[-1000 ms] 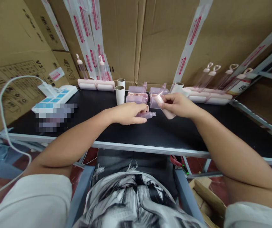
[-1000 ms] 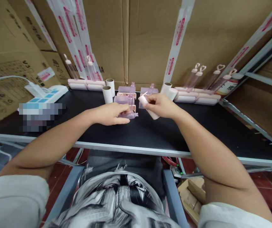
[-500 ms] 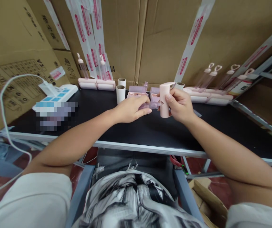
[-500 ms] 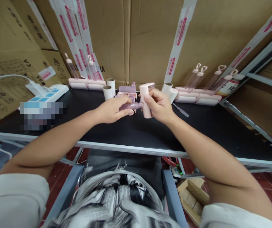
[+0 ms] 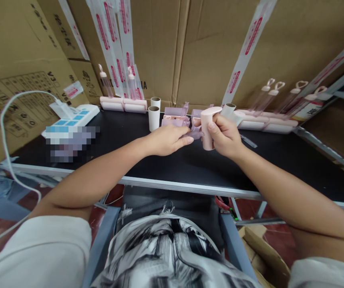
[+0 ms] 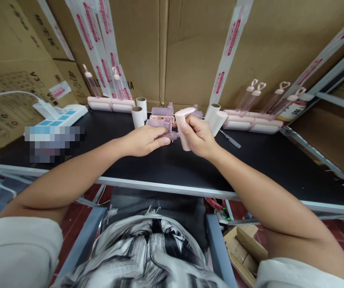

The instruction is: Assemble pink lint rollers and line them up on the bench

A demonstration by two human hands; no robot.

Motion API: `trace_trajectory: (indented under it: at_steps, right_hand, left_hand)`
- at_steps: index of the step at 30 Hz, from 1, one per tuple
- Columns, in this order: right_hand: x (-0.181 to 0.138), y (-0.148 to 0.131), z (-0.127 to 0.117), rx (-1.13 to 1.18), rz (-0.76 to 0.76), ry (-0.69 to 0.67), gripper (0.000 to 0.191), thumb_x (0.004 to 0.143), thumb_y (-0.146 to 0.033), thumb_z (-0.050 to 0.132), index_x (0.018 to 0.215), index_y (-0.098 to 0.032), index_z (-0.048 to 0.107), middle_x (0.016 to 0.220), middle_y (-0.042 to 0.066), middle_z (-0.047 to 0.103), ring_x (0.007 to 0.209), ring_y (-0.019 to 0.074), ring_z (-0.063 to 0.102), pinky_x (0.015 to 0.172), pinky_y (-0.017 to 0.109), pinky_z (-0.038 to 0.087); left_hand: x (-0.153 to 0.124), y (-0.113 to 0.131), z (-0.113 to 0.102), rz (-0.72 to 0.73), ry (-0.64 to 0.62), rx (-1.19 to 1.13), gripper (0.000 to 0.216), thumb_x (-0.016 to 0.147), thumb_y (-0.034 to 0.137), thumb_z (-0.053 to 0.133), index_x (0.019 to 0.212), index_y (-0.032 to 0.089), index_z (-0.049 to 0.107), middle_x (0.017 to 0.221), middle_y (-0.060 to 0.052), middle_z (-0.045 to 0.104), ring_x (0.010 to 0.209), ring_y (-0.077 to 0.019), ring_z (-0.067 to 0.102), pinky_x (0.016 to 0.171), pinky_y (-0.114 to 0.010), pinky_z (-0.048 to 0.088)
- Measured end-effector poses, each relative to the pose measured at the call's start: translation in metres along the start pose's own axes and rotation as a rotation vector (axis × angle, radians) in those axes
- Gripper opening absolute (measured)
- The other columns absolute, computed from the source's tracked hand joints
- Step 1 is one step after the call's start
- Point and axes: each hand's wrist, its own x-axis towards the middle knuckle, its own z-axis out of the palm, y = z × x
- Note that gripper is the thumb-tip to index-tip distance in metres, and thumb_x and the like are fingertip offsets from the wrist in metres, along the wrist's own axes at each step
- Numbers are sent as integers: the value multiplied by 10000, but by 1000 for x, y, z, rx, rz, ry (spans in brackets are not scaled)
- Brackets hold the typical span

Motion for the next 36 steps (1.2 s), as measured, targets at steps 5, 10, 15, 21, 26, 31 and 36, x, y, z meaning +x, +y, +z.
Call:
trace_trajectory:
  at_steps: [5,10,15,21,26,31,36]
  right_hand:
    - [-4,2,4,-80,23,9,688,1010,-898,416,1074,-262,672,978,82,753,840,253,722,757,405,600]
    - [-7,0,6,-161,-14,50,609,1060,-831,381,989,-266,598,943,96,740,862,273,728,774,429,590]
    - [-10,-4,5,-312,-62,60,606,1078,-792,315,991,-268,606,982,135,741,918,327,721,831,486,572]
    - [-9,-3,14,-377,-90,45,608,1068,-812,251,890,-280,483,877,93,613,832,284,620,839,461,542]
    - [-8,-3,19,-339,-55,45,665,1037,-881,230,863,-280,454,831,65,572,794,260,594,801,446,538]
    - [0,-11,1,-189,-83,55,666,1023,-892,374,896,-271,583,912,77,671,819,251,654,799,431,585]
    - [18,10,-42,19,-165,454,421,1058,-620,627,862,-248,638,895,104,729,721,216,679,689,393,573]
  left_hand:
    - [-1,6,0,-50,-38,42,461,1144,511,345,1173,177,660,1133,-148,792,1021,-312,752,867,-416,542]
    - [-1,17,-4,-122,-62,84,453,1141,511,370,1208,172,662,1084,-154,794,971,-326,754,822,-422,531]
    - [-2,21,-5,-123,-45,123,504,1144,535,354,1263,156,665,1095,-167,802,984,-338,763,827,-424,538]
    - [0,21,-3,-131,-81,184,482,1146,513,378,1290,155,668,1098,-178,807,1003,-361,778,851,-447,554]
    - [1,20,-1,-131,-85,196,469,1146,508,385,1259,155,671,1097,-170,810,993,-352,783,864,-451,565]
    - [1,14,-2,-58,44,43,403,1137,484,420,1161,172,674,1135,-144,811,1060,-313,773,922,-427,575]
    - [1,-8,-3,-41,286,-257,533,1134,644,378,1098,175,629,942,-86,776,806,-202,746,789,-338,574]
